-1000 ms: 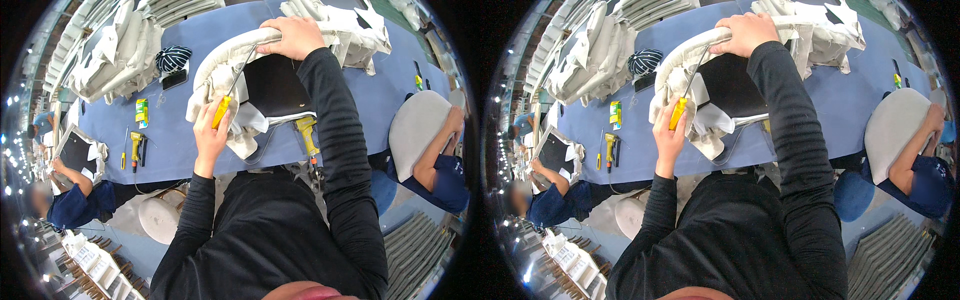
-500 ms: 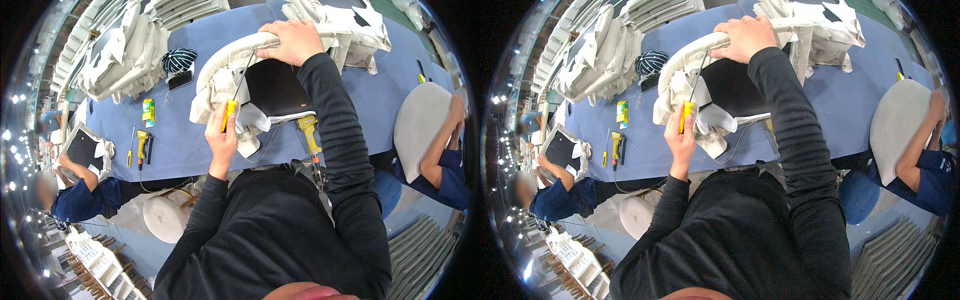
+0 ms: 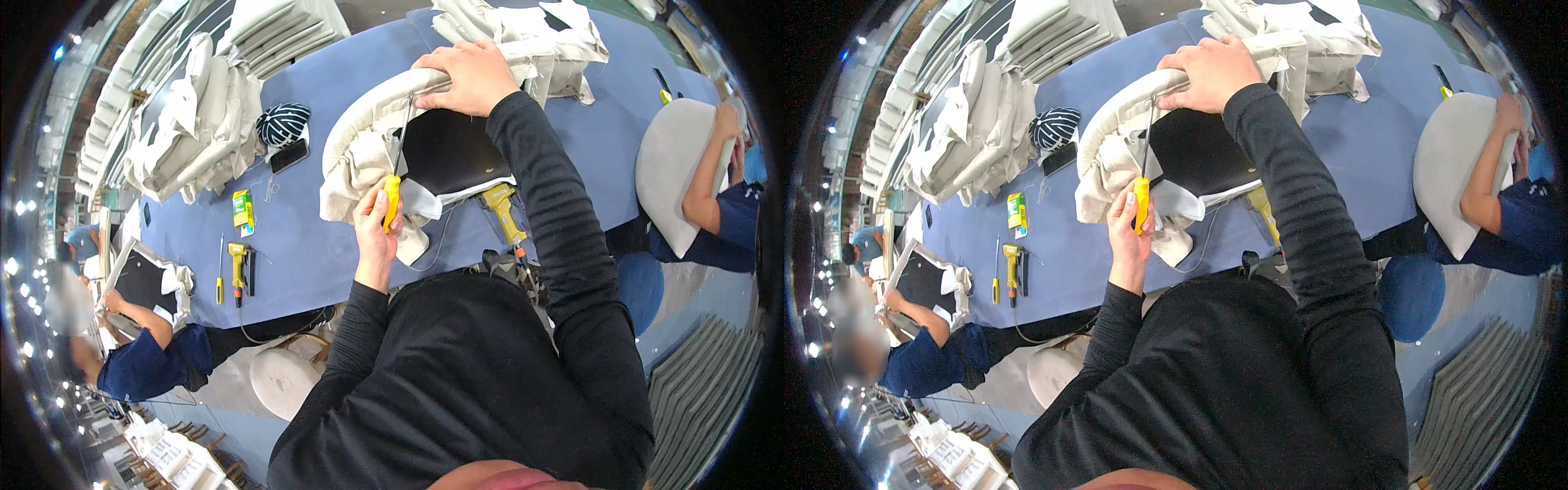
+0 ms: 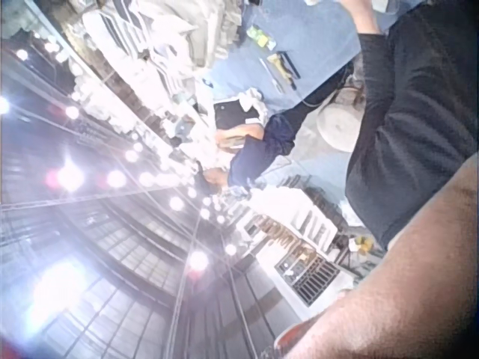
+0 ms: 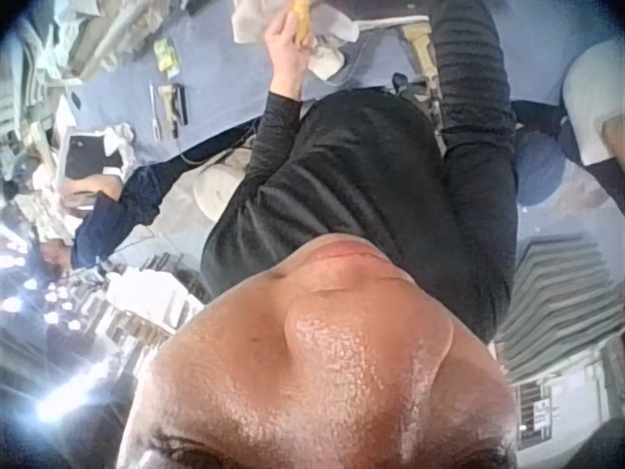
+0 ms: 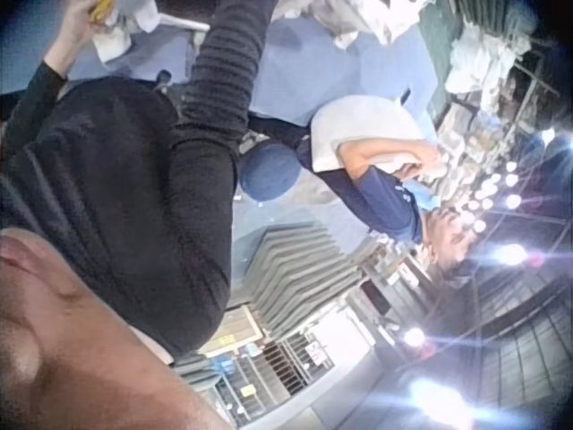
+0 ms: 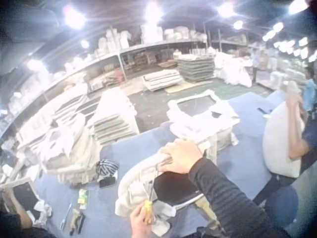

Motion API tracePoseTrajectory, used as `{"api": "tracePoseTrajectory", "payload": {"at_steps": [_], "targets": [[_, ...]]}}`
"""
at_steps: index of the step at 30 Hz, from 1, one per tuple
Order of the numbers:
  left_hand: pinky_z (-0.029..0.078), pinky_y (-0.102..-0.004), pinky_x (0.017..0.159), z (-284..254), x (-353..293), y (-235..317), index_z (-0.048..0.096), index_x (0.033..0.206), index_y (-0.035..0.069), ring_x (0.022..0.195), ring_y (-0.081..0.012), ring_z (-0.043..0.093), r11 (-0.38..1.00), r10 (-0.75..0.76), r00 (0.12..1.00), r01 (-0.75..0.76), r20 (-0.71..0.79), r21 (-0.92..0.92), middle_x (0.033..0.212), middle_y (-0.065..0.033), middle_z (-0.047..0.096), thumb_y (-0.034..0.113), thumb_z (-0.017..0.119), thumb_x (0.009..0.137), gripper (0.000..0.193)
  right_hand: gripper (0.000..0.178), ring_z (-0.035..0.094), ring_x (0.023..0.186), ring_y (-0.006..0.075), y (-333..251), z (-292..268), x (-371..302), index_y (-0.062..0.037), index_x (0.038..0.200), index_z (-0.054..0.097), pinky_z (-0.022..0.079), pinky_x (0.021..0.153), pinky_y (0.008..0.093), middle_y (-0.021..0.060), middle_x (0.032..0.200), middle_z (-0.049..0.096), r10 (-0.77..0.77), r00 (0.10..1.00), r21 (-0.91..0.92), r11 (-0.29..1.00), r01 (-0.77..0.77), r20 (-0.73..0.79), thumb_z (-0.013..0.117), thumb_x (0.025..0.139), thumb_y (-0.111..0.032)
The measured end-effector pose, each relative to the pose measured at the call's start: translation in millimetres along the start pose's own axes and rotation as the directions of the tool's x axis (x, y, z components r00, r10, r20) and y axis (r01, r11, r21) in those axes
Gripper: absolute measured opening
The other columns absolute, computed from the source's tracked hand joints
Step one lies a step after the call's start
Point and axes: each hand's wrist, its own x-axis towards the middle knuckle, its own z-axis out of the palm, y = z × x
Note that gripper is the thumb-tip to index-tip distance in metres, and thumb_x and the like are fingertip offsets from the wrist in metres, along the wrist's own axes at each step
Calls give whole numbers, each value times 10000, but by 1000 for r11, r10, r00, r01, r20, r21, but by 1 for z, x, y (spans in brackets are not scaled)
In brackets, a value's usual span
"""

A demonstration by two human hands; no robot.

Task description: The person staples fabric onto a foam cushion using a yellow staple gun. They repeatedly pull the fabric taut, staple the edges, and trim excess material with scissors. The person works on multiple cushions, flipping them to secure the fabric on all sides.

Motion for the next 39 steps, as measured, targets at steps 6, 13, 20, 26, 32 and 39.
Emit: {"api": "tracePoseTrajectory", "payload": {"at_steps": [6, 13, 20, 26, 32, 39], "targets": [[397, -209, 506, 4, 1, -8, 647, 1484, 28, 568, -86, 499, 1000, -28, 999, 28, -45, -2, 971, -112, 686, 324, 649, 1144, 451, 598, 725, 1226, 226, -1, 0, -3, -333, 1301, 798, 447, 1095, 489, -38, 1232, 809, 1, 1000, 2, 1000, -1, -8, 834, 831, -702], [390, -242, 535, -14, 17, -20, 612, 1374, 91, 578, -102, 495, 927, -247, 954, 283, 170, -246, 941, -114, 655, 426, 619, 1158, 398, 597, 700, 1262, 224, -6, -7, -5, -309, 1307, 799, 422, 1125, 467, -49, 1230, 800, 45, 999, 46, 998, -45, 15, 842, 838, -676], [457, -244, 676, -11, 13, -31, 535, 1481, 165, 966, -88, 598, 996, -82, 990, 78, 111, 44, 1202, 11, 614, 197, 754, 1083, 456, 619, 694, 1277, 211, -2, -1, -1, -306, 1325, 804, 394, 1159, 446, -69, 1282, 800, 50, 999, 114, 992, -51, 14, 877, 814, -648], [460, -267, 631, -27, 15, -19, 602, 1429, 68, 810, -101, 596, 980, -181, 967, 192, 179, -49, 1062, -30, 665, 254, 713, 1126, 373, 594, 712, 1240, 212, -1, 3, -1, -324, 1300, 810, 418, 1148, 463, -53, 1250, 812, 31, 999, 94, 995, -27, -44, 879, 805, -646], [459, -228, 589, 1, -10, 5, 574, 1444, -19, 723, -66, 576, 905, 99, 995, -88, -6, 417, 1075, -48, 669, 129, 770, 1072, 446, 575, 710, 1230, 215, -1, 3, -3, -309, 1296, 809, 419, 1137, 453, -55, 1233, 809, 32, 997, 92, 995, -26, -71, 883, 818, -621], [507, -266, 659, -9, -19, 46, 746, 1175, -27, 707, -85, 618, 792, 234, 970, -153, -63, 591, 995, -48, 729, 187, 791, 1077, 240, 576, 722, 1190, 198, -2, 7, -6, -316, 1265, 824, 440, 1121, 459, -64, 1227, 815, 14, 992, 87, 996, -3, -127, 870, 808, -663]]}}
